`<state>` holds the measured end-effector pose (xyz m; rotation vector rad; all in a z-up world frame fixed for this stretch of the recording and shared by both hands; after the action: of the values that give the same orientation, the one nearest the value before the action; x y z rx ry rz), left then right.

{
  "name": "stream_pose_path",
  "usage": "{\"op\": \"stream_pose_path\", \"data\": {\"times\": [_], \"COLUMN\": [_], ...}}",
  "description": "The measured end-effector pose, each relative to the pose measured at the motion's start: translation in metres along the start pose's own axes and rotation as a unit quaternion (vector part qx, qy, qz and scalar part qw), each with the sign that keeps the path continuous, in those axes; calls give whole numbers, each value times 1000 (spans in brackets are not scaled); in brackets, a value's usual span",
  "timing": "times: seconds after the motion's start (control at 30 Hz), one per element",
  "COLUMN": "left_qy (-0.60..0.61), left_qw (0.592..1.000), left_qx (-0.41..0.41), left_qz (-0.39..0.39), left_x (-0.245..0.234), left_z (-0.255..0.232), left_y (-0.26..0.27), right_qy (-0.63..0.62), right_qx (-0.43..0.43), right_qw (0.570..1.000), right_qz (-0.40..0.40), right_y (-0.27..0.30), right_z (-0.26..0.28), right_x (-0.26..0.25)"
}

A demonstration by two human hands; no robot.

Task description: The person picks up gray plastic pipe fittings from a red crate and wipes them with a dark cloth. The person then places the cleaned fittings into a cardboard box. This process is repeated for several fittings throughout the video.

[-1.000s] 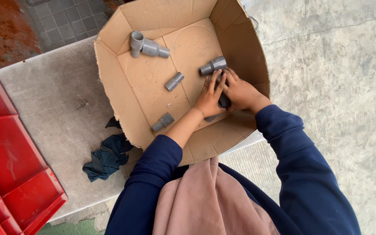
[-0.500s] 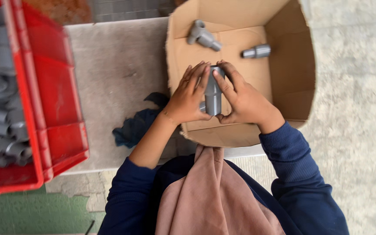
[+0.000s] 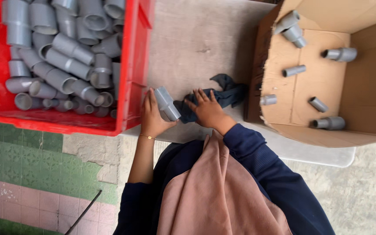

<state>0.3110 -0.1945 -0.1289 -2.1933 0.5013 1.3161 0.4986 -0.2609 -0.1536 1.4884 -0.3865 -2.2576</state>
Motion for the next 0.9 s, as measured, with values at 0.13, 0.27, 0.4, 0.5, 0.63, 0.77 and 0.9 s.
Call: {"op": "stream_pose_path", "data": {"times": [0.13,0.27,0.4,0.5,0.63,0.77,0.9], "left_qy": [-53,-4,48,57,71,75,110], "left_qw": [997,998,998,997,996,995,990], "left_qx": [-27,-26,-5,-5,16,-6,-2], "left_qz": [47,52,45,42,56,60,84], "left_x": [26,64,104,111,115,117,118], "left_z": [40,58,66,69,77,92,86], "left_y": [31,39,36,36,35,38,34], "right_qy": [-31,-40,-255,-161,-103,-209,-188], "right_qx": [-56,-155,33,9,-46,61,10], "right_qw": [998,976,901,909,930,906,910], "right_qz": [22,-149,-349,-384,-350,-363,-369], "right_y": [-37,-64,-54,-40,-42,-45,-50], "right_z": [14,-23,-45,0,26,12,28], "right_x": [67,121,103,95,137,134,136]}}
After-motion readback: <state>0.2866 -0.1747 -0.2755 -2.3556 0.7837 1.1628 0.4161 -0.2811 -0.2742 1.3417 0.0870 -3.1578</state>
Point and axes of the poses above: each hand's wrist, its own y-axis away from the middle knuckle, its own x-axis out of the palm, z = x × y, the point moved 4 cm from there along -y, towards the middle knuckle, and after that the axes turned 11 degrees about -y, right-handed, at the moved point
